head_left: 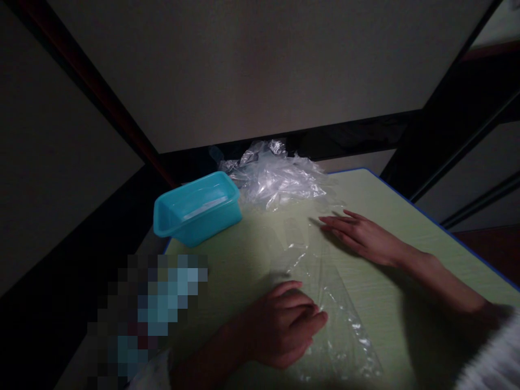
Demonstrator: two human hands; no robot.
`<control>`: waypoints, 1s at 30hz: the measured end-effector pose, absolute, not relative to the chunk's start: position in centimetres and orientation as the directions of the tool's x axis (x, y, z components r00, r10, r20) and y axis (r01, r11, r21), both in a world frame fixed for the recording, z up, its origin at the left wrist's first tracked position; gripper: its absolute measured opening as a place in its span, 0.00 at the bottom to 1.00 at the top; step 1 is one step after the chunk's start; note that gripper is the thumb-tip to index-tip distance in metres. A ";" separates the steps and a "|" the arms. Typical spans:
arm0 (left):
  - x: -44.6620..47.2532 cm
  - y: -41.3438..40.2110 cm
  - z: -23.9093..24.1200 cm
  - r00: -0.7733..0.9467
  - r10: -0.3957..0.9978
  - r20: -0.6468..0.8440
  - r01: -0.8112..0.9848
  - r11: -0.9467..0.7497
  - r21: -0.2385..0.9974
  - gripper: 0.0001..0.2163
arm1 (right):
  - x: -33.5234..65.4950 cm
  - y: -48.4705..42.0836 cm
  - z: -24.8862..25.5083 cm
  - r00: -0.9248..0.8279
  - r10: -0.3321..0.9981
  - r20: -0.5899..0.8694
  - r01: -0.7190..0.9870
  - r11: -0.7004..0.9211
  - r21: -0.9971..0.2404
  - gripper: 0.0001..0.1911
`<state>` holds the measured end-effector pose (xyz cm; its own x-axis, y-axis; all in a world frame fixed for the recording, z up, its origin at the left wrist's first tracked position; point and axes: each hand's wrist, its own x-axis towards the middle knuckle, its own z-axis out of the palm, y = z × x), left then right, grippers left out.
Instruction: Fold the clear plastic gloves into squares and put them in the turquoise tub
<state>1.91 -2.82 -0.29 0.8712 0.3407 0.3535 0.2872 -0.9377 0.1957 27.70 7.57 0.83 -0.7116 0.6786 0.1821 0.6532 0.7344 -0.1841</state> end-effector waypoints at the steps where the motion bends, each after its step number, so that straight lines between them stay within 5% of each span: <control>1: 1.9 -2.8 -0.3 0.869 0.340 0.360 0.288 -0.938 0.191 0.14 | 27.3 7.6 0.5 -0.705 0.686 0.178 0.659 0.727 -0.192 0.21; 8: 2.1 -2.9 -0.3 0.851 0.354 0.388 0.305 -0.934 0.183 0.12 | 25.3 7.5 -0.3 -0.678 0.692 0.248 0.657 0.722 -0.217 0.21; 14: 2.1 -3.0 -0.2 0.855 0.335 0.395 0.278 -0.940 0.197 0.12 | 22.5 7.3 0.3 -0.798 0.551 0.243 0.453 0.815 -0.361 0.20; 30: 2.0 -2.8 -0.3 0.869 0.356 0.344 0.299 -0.931 0.207 0.13 | 21.4 7.2 -0.3 -0.739 0.608 0.290 0.523 0.789 -0.323 0.20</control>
<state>2.02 -2.79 -0.27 0.8691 0.3558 0.3438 0.2994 -0.9314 0.2071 21.35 7.17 -0.30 -0.7391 0.6082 0.2895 0.5228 0.7890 -0.3228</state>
